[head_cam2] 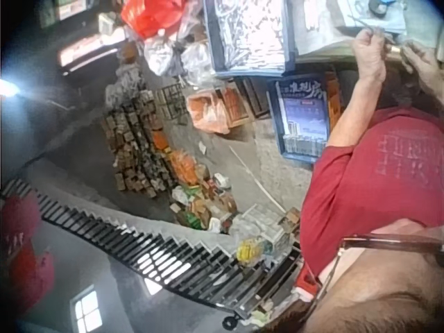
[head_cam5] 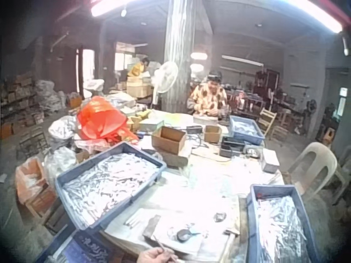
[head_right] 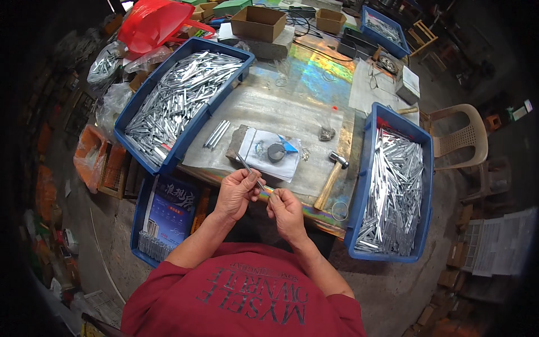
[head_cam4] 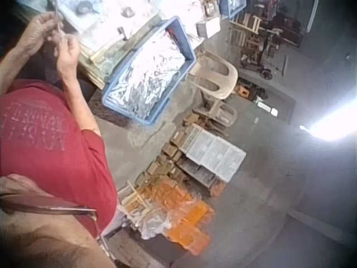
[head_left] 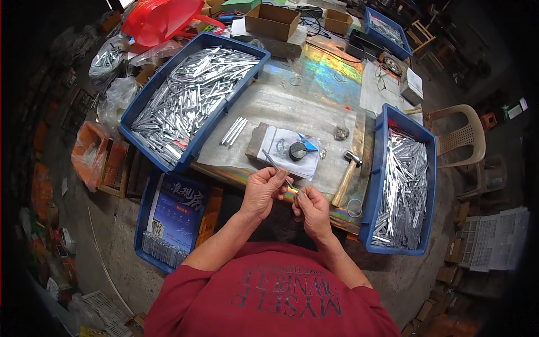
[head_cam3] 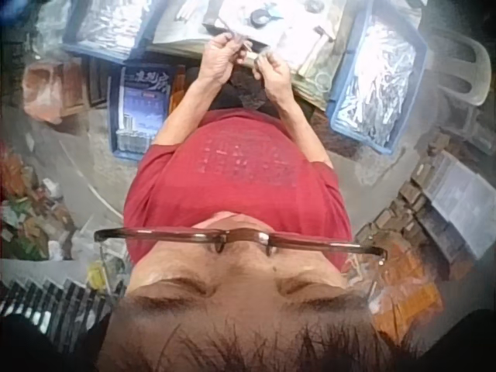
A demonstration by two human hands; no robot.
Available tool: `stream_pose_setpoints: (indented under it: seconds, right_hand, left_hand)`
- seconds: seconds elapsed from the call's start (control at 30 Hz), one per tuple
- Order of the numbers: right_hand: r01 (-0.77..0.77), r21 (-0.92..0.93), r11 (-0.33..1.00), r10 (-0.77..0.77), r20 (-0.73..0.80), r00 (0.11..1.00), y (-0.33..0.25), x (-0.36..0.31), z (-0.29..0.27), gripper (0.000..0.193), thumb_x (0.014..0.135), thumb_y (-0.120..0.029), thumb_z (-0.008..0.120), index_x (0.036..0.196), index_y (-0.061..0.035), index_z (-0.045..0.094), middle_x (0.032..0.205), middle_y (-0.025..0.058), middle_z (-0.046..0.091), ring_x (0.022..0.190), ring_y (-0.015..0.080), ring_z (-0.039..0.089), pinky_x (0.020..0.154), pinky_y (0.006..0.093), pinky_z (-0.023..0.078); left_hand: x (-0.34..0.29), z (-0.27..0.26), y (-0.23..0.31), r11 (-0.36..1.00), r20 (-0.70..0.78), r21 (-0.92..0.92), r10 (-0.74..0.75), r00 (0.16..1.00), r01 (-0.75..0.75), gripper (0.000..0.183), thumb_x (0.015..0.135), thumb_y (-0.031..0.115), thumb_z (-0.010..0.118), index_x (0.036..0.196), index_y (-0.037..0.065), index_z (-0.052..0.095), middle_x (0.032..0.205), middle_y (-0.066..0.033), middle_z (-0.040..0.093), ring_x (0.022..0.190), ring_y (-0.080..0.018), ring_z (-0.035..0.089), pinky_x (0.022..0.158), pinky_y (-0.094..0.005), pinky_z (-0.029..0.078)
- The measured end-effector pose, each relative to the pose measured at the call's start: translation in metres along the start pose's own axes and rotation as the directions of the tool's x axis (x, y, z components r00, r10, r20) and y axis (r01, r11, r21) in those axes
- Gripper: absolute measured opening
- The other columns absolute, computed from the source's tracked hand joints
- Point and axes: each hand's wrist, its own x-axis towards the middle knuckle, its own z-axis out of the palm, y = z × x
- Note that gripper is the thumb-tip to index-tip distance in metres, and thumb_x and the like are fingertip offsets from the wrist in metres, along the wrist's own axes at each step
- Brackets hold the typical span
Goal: The person assembles metal rods by fitting small components onto them by hand and tapping them with a hammer on a metal block.
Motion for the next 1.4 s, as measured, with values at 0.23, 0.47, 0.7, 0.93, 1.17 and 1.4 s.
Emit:
stream_pose_setpoints:
  seconds: [0.23, 0.47, 0.7, 0.93, 1.17, 1.4]
  right_hand:
    - [-0.014, 0.003, 1.000, 0.014, -0.008, 1.000, -0.002, -0.002, 0.001, 0.013, 0.083, -0.013, 0.043, 0.077, -0.0012, 0.044, 0.061, -0.0002, 0.041, 0.050, 0.0060, 0.038, 0.046, 0.0173, 0.031]
    - [0.012, -0.002, 1.000, -0.012, -0.012, 1.000, 0.001, -0.001, 0.003, 0.016, 0.082, -0.019, 0.046, 0.074, -0.0055, 0.042, 0.061, 0.0001, 0.042, 0.048, 0.0063, 0.038, 0.040, 0.0163, 0.026]
    - [0.040, 0.115, 0.993, -0.036, -0.039, 0.999, 0.011, 0.000, 0.002, 0.014, 0.082, -0.016, 0.046, 0.075, -0.0049, 0.042, 0.061, 0.0006, 0.042, 0.048, 0.0068, 0.037, 0.041, 0.0165, 0.026]
    - [0.018, 0.250, 0.968, -0.003, -0.059, 0.998, 0.010, 0.001, 0.007, 0.011, 0.082, -0.013, 0.046, 0.077, -0.0034, 0.044, 0.061, 0.0019, 0.043, 0.047, 0.0075, 0.035, 0.044, 0.0189, 0.030]
    - [0.015, 0.195, 0.981, -0.003, -0.062, 0.998, 0.010, 0.010, 0.003, 0.014, 0.083, -0.015, 0.044, 0.081, -0.0018, 0.046, 0.061, 0.0010, 0.043, 0.049, 0.0069, 0.038, 0.045, 0.0182, 0.032]
    - [0.013, 0.207, 0.978, 0.010, -0.111, 0.994, 0.014, 0.010, -0.008, 0.016, 0.084, -0.016, 0.043, 0.087, -0.0013, 0.048, 0.062, 0.0019, 0.045, 0.049, 0.0071, 0.038, 0.045, 0.0178, 0.032]
  left_hand:
    - [-0.003, 0.002, -0.006, 1.000, -0.009, -0.011, -0.024, 1.000, 0.024, 0.012, 0.076, 0.017, 0.056, 0.074, 0.005, 0.052, 0.071, -0.0073, 0.058, 0.051, -0.0066, 0.047, 0.044, -0.0174, 0.037]
    - [-0.004, 0.003, -0.007, 1.000, -0.017, -0.006, -0.026, 1.000, 0.026, 0.012, 0.076, 0.017, 0.056, 0.075, 0.005, 0.053, 0.071, -0.0072, 0.058, 0.052, -0.0068, 0.048, 0.044, -0.0174, 0.037]
    - [-0.008, 0.005, -0.015, 0.995, -0.021, 0.007, 0.095, 0.995, -0.095, 0.012, 0.076, 0.015, 0.056, 0.080, 0.004, 0.054, 0.072, -0.0068, 0.058, 0.055, -0.0071, 0.049, 0.047, -0.0174, 0.039]
    - [-0.013, 0.008, -0.017, 0.941, 0.017, 0.189, 0.284, 0.959, -0.282, 0.013, 0.078, 0.013, 0.054, 0.082, 0.001, 0.056, 0.071, -0.0030, 0.057, 0.057, -0.0048, 0.050, 0.050, -0.0162, 0.040]
    - [0.008, 0.007, -0.010, 0.961, -0.032, 0.222, 0.174, 0.984, -0.163, 0.016, 0.077, 0.017, 0.055, 0.073, 0.002, 0.056, 0.066, -0.0021, 0.056, 0.053, -0.0040, 0.047, 0.046, -0.0158, 0.037]
    - [0.056, 0.007, -0.004, 0.840, -0.026, 0.420, 0.390, 0.921, -0.344, 0.012, 0.077, 0.011, 0.055, 0.078, 0.000, 0.057, 0.063, 0.0003, 0.054, 0.054, -0.0029, 0.045, 0.046, -0.0155, 0.035]
